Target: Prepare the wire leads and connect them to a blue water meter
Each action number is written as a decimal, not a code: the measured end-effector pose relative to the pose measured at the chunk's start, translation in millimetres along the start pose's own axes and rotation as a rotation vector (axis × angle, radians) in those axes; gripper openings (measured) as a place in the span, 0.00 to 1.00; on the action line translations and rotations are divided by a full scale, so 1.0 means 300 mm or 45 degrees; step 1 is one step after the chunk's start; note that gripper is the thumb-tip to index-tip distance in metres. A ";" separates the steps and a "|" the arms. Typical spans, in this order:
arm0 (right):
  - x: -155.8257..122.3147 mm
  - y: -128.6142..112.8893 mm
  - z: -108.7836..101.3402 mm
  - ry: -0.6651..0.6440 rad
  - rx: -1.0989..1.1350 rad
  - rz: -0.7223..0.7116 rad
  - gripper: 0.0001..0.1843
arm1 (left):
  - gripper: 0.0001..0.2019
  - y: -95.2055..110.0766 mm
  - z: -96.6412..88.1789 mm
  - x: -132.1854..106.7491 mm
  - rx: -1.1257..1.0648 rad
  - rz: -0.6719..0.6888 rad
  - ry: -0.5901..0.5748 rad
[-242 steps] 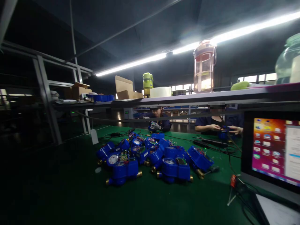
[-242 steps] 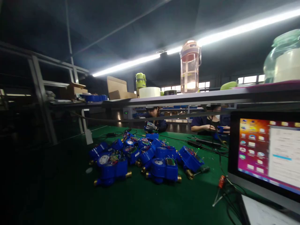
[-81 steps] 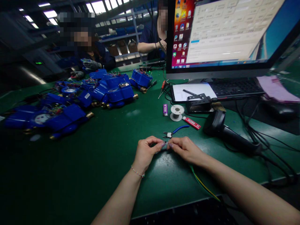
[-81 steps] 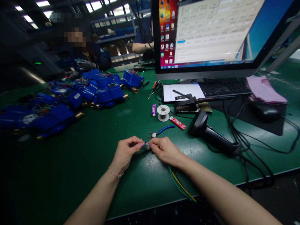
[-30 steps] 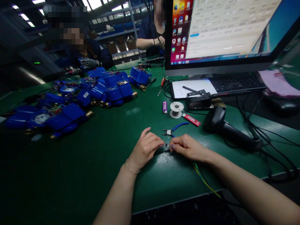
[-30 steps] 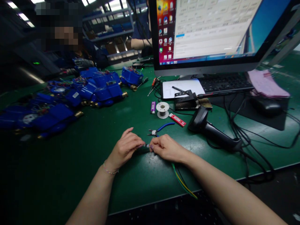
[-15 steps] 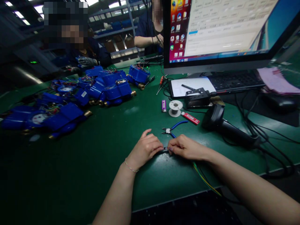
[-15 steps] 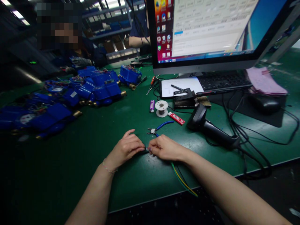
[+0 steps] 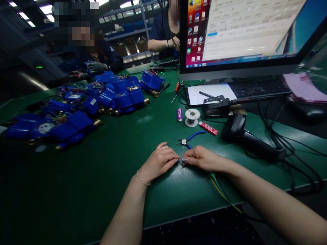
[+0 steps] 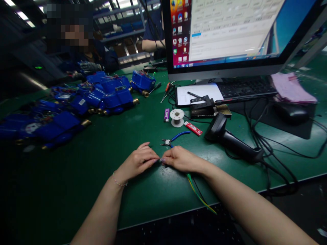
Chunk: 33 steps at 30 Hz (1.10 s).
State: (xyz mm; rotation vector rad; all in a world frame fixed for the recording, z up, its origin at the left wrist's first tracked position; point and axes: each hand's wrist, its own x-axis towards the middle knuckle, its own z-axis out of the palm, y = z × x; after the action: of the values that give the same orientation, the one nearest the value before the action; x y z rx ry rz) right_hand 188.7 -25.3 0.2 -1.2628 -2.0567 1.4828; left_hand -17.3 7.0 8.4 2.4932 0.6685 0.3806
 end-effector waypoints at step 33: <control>0.002 0.006 0.008 0.094 -0.013 0.065 0.19 | 0.04 0.047 0.038 0.003 0.142 -0.125 0.315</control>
State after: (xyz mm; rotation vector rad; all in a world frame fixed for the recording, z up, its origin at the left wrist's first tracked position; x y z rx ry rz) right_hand 187.6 -26.3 -2.5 -1.3631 -2.0020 1.4267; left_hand -6.8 -7.5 7.0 2.5282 0.9297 0.6374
